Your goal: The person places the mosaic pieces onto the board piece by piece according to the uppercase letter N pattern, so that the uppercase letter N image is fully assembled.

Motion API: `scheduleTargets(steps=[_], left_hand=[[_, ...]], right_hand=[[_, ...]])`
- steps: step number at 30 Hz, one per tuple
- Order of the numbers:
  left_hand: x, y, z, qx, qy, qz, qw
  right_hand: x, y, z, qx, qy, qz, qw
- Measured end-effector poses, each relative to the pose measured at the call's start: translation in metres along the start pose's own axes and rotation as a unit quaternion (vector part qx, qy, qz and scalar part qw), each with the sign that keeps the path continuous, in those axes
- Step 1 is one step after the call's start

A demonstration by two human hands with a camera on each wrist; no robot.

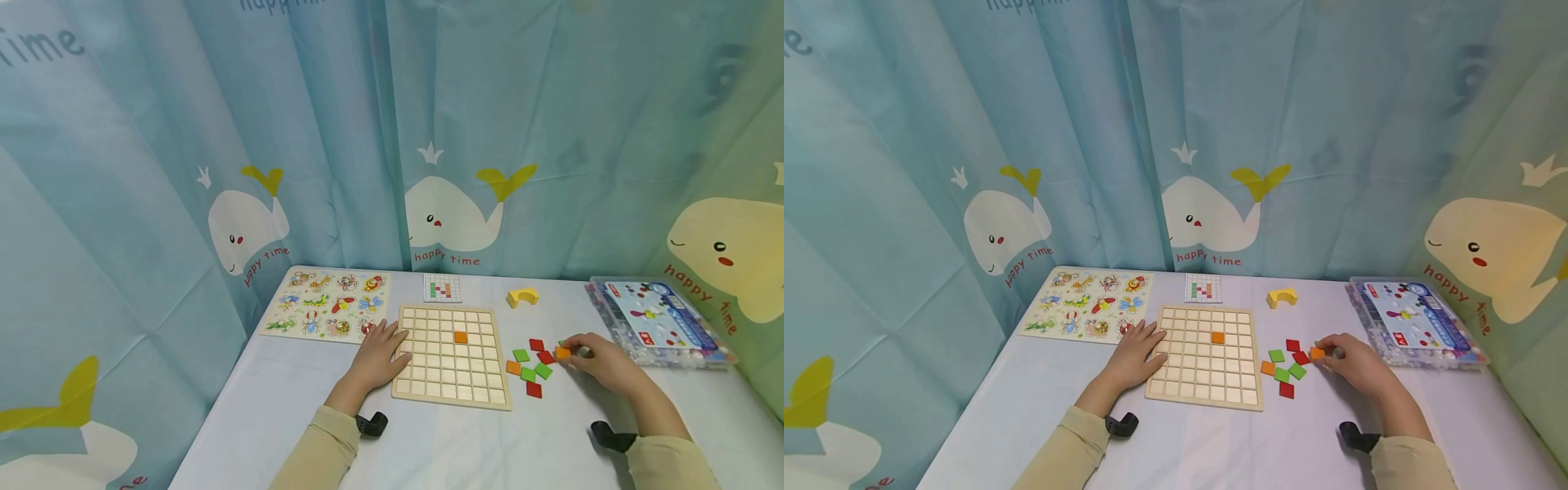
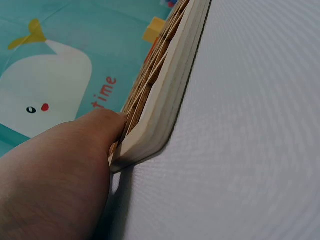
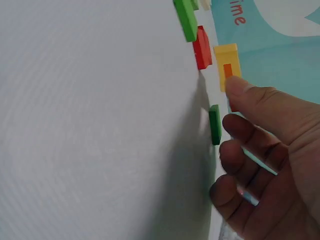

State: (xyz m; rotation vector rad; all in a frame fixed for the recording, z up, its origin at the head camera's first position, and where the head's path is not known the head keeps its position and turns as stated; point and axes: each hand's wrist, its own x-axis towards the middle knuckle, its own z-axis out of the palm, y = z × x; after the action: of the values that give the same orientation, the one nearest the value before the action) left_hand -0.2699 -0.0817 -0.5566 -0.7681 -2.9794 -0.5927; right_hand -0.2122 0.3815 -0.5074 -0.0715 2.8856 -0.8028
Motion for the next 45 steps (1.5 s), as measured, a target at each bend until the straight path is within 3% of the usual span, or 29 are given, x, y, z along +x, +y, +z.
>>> scheduleTargets(steps=[10, 17, 26, 36, 45], left_hand=[[0.0, 0.0, -0.001, -0.007, -0.001, 0.002, 1.0], [0.0, 0.0, 0.001, -0.004, -0.004, 0.001, 1.0], [0.001, -0.001, 0.002, -0.001, -0.005, -0.002, 1.0], [0.0, -0.001, 0.003, -0.003, -0.008, -0.007, 0.9999], [-0.001, 0.0, 0.001, -0.007, -0.004, -0.005, 1.0]], right_hand=[[-0.001, -0.024, -0.002, -0.02, 0.035, -0.013, 0.9991], [0.001, -0.049, 0.001, -0.008, 0.024, -0.005, 0.9997], [0.005, -0.072, 0.014, -0.001, 0.044, -0.061, 0.9972], [0.02, -0.094, 0.032, 0.002, 0.044, -0.07, 0.9966], [0.033, -0.117, 0.054, 0.024, 0.049, -0.111, 0.9924]])
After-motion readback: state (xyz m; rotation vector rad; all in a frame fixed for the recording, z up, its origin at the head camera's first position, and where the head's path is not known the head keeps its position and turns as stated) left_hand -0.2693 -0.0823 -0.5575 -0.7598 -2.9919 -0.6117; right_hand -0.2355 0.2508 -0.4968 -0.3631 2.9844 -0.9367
